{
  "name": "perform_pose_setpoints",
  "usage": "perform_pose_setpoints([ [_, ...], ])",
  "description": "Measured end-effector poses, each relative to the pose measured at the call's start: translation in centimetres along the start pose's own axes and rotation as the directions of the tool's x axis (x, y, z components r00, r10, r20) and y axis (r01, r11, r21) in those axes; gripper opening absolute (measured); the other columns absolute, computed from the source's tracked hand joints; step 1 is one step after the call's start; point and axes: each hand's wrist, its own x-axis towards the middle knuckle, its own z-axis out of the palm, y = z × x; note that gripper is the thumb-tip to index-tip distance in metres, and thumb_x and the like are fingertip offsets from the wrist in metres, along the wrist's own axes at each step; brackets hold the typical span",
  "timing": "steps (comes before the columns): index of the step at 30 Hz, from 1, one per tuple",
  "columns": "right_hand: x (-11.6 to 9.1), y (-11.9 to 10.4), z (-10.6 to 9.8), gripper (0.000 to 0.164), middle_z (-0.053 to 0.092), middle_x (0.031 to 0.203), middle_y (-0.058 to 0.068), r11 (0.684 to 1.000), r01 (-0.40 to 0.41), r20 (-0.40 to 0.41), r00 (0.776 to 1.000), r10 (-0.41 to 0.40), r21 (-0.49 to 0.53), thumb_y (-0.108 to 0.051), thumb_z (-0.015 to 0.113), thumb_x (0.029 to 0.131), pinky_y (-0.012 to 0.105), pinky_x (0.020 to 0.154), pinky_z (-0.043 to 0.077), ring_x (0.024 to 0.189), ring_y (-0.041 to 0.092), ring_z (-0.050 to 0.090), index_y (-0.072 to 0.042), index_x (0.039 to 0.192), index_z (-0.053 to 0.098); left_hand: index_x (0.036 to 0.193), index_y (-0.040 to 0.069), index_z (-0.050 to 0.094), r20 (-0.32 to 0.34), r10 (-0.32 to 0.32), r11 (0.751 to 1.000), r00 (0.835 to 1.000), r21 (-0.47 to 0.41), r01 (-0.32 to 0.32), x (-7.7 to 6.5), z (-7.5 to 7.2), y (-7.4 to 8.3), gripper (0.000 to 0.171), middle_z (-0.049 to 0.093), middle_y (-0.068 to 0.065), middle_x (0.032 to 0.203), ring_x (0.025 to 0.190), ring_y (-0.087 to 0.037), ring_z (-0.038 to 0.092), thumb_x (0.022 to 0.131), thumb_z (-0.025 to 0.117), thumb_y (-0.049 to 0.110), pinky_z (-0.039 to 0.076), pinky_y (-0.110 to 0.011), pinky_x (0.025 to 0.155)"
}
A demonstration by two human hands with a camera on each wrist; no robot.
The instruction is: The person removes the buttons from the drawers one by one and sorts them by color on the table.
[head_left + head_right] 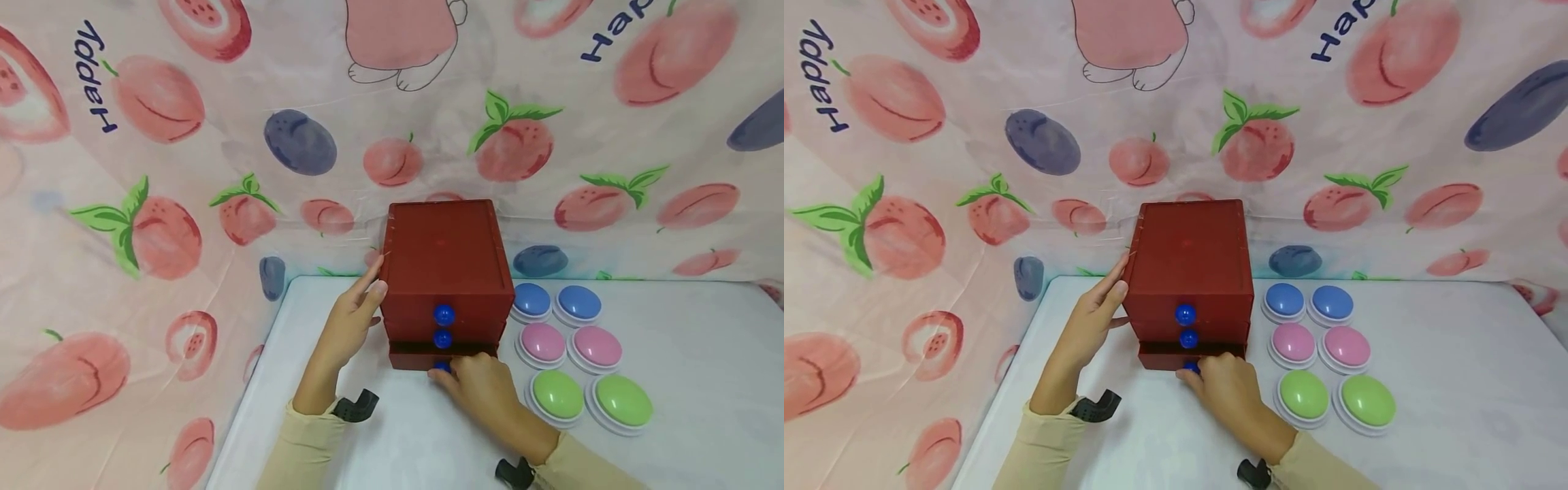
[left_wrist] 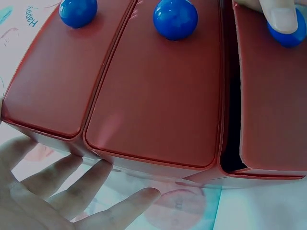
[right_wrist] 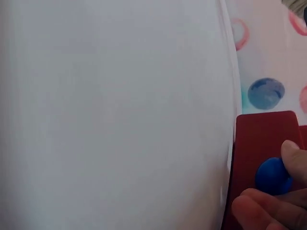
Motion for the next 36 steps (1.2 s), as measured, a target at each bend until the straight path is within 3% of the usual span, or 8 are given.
perform_pose_setpoints([
  [15, 1.8, 1.5, 0.5, 0.056, 0.033, 0.045, -0.013, 0.996, -0.020, -0.002, 1.000, 0.020, 0.086, -0.052, 0.082, 0.081, 0.024, 0.040, 0.024, 0.045, 0.006, 0.036, -0.025, 0.049, 0.044, 0.156, 0.047, 0.033, -0.012, 0.015, 1.000, 1.000, 0.021, -0.015, 0.1, 0.3, -0.4, 0.053, 0.036, 0.003, 0.164, 0.142, -0.029, 0.049, 0.106, 0.050, 0.049, 0.056, -0.058, 0.097],
  [22, 2.2, 1.1, 0.4, 0.054, 0.034, 0.047, -0.011, 0.994, -0.045, 0.073, 0.997, 0.038, 0.100, -0.052, 0.079, 0.084, 0.024, 0.041, 0.025, 0.046, 0.007, 0.037, -0.024, 0.052, 0.047, 0.157, 0.047, 0.033, -0.017, -0.002, 1.000, 1.000, 0.010, 0.002, 0.0, 0.0, -0.4, 0.054, 0.034, 0.004, 0.164, 0.144, -0.030, 0.047, 0.106, 0.050, 0.049, 0.054, -0.060, 0.098],
  [28, 2.0, 1.3, -0.1, 0.050, 0.036, 0.049, -0.009, 0.996, -0.008, 0.092, 0.996, 0.000, 0.086, -0.048, 0.078, 0.088, 0.023, 0.042, 0.027, 0.046, 0.006, 0.038, -0.023, 0.055, 0.048, 0.158, 0.045, 0.032, -0.017, 0.001, 1.000, 1.000, -0.002, -0.001, -0.1, 0.2, -0.4, 0.055, 0.033, 0.004, 0.165, 0.145, -0.030, 0.045, 0.106, 0.050, 0.048, 0.055, -0.059, 0.098],
  [33, 1.3, 2.3, -1.1, 0.036, 0.042, 0.050, -0.016, 0.992, 0.003, 0.130, 0.991, -0.020, 0.126, -0.045, 0.077, 0.090, 0.020, 0.046, 0.032, 0.050, 0.002, 0.042, -0.026, 0.062, 0.063, 0.158, 0.043, 0.032, -0.019, 0.006, 1.000, 1.000, 0.001, -0.006, -0.1, 0.5, -0.3, 0.055, 0.033, 0.004, 0.165, 0.146, -0.030, 0.045, 0.106, 0.049, 0.048, 0.055, -0.058, 0.097],
  [36, 0.6, 2.9, -2.3, 0.023, 0.055, 0.057, -0.019, 0.990, -0.001, 0.144, 0.989, -0.020, 0.144, -0.044, 0.077, 0.090, 0.019, 0.052, 0.042, 0.057, 0.000, 0.051, -0.027, 0.074, 0.074, 0.158, 0.043, 0.033, -0.020, 0.010, 1.000, 1.000, -0.007, -0.011, 0.0, 0.7, -0.3, 0.055, 0.033, 0.003, 0.165, 0.146, -0.031, 0.045, 0.106, 0.050, 0.047, 0.054, -0.061, 0.097],
])
